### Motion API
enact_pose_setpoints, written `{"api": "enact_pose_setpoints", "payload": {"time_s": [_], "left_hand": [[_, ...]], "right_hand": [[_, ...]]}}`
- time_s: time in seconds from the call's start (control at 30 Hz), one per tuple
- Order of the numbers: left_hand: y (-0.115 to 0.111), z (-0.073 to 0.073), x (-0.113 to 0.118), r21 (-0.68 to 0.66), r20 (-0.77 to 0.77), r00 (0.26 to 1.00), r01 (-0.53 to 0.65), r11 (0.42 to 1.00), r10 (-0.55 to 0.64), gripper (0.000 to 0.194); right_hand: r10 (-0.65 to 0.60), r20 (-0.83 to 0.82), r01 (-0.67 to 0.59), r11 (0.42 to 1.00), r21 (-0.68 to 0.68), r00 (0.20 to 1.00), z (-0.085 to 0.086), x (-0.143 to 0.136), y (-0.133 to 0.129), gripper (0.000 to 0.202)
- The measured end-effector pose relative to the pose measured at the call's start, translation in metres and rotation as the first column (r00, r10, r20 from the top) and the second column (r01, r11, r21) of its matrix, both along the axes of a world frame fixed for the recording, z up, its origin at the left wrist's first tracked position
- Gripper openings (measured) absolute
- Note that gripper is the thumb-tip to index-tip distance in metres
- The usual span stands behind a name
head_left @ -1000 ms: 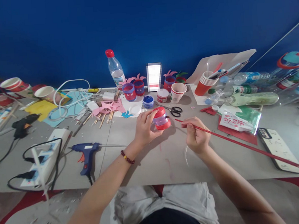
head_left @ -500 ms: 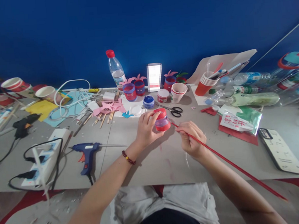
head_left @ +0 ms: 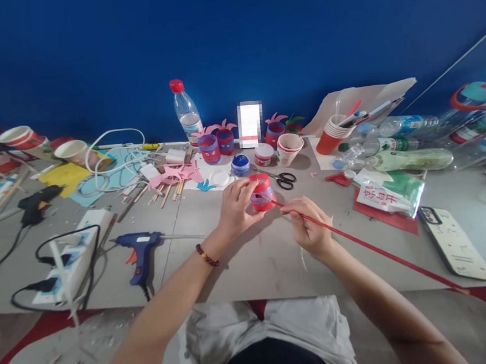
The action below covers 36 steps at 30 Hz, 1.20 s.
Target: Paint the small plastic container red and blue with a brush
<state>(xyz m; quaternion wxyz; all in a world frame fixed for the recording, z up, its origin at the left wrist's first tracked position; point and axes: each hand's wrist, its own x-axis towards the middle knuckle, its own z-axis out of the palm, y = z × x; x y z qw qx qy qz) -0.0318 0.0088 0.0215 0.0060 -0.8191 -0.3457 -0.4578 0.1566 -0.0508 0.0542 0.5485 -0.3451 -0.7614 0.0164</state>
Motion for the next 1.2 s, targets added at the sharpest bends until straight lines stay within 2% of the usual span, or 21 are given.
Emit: {"api": "enact_pose_setpoints", "payload": {"time_s": [0.23,0.43,0.6,0.9,1.07,1.2], "left_hand": [[0.001,-0.004,-0.002,-0.029,0.039,0.999,0.007,1.000,-0.006,0.080],[0.002,-0.005,-0.002,-0.041,0.036,0.999,0.002,0.999,0.000,0.080],[0.001,-0.002,-0.002,-0.044,0.015,1.000,0.022,0.999,-0.022,0.080],[0.001,-0.004,-0.002,-0.064,-0.005,1.000,-0.026,0.998,0.026,0.080],[-0.001,-0.002,-0.001,-0.099,-0.008,1.000,-0.024,0.995,0.024,0.076],[-0.001,-0.002,-0.001,-0.124,-0.021,1.000,-0.015,0.992,0.013,0.075]], "right_hand": [[-0.151,-0.059,0.152,0.988,0.013,0.987,0.005,0.007,0.001,0.022],[-0.242,-0.024,0.242,0.970,0.015,0.970,-0.002,0.015,0.007,0.020],[-0.160,0.017,0.159,0.987,0.010,0.987,-0.006,0.011,0.004,0.020],[0.022,0.041,-0.025,0.998,0.059,0.999,-0.006,0.006,0.001,0.021],[0.116,0.100,-0.118,0.993,0.018,0.988,-0.006,0.006,0.000,0.020],[0.113,0.134,-0.113,0.994,-0.011,0.985,-0.004,0.005,0.000,0.021]]}}
